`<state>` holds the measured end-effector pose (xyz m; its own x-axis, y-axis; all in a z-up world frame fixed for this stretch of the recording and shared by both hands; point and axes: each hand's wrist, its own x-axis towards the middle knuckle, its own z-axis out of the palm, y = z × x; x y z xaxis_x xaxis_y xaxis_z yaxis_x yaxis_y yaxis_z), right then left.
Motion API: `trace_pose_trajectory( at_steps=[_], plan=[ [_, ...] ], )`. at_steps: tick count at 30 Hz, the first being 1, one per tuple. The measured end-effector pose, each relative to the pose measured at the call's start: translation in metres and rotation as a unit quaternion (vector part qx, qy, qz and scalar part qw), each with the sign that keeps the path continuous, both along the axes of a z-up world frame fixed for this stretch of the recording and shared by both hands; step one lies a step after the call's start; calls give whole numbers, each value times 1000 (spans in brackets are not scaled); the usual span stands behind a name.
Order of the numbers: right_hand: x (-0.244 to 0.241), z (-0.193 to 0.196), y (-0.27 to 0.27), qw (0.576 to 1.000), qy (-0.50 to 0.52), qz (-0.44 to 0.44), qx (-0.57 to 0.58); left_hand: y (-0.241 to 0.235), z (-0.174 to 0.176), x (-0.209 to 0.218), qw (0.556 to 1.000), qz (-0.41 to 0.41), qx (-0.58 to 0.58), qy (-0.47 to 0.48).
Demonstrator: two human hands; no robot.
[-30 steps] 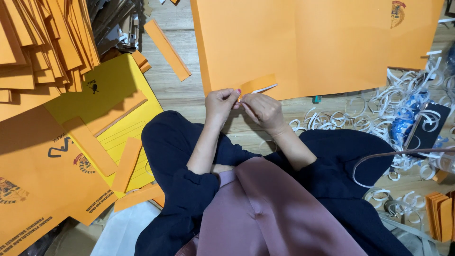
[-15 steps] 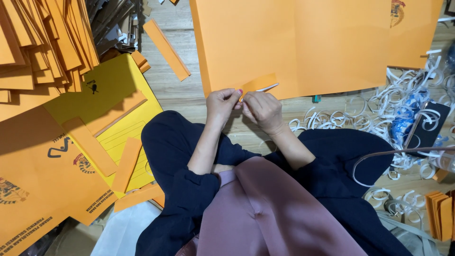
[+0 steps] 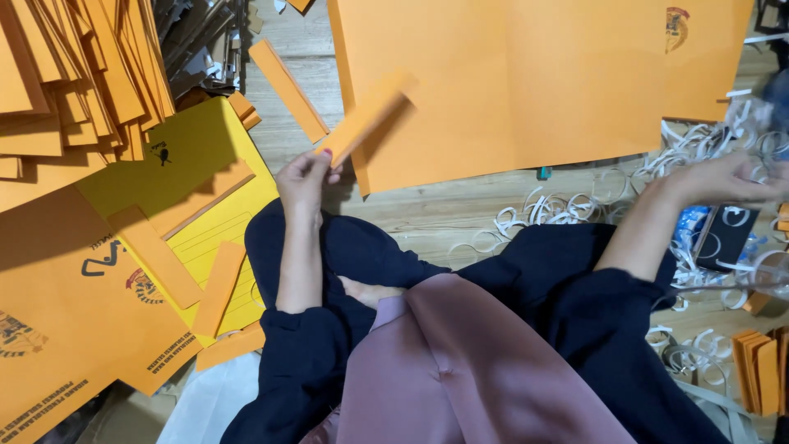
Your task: Manually assembling paper folders by applying adhesive strips and folding flaps.
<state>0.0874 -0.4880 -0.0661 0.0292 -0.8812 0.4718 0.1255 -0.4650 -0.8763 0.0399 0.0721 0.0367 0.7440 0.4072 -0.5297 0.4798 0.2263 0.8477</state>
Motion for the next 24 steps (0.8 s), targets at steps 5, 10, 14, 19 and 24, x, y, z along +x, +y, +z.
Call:
trace_pose_trajectory(
  at_steps=[5,10,14,19,24],
  plan=[
    [-30,80,207,895,155,316,-273,-43,-7,2,990,-22,-99,-100],
    [-53,122,342,755,188,495,-386,-96,-27,4,994,-54,31,-94],
    [-44,115,339,758,161,495,-393,-106,-18,1,989,-78,12,-122],
    [-30,123,302,817,154,526,-181,-69,-22,11,965,-108,87,-221],
    [-14,74,234,821,171,524,145,-1,-62,16,945,-140,260,-144]
  ],
)
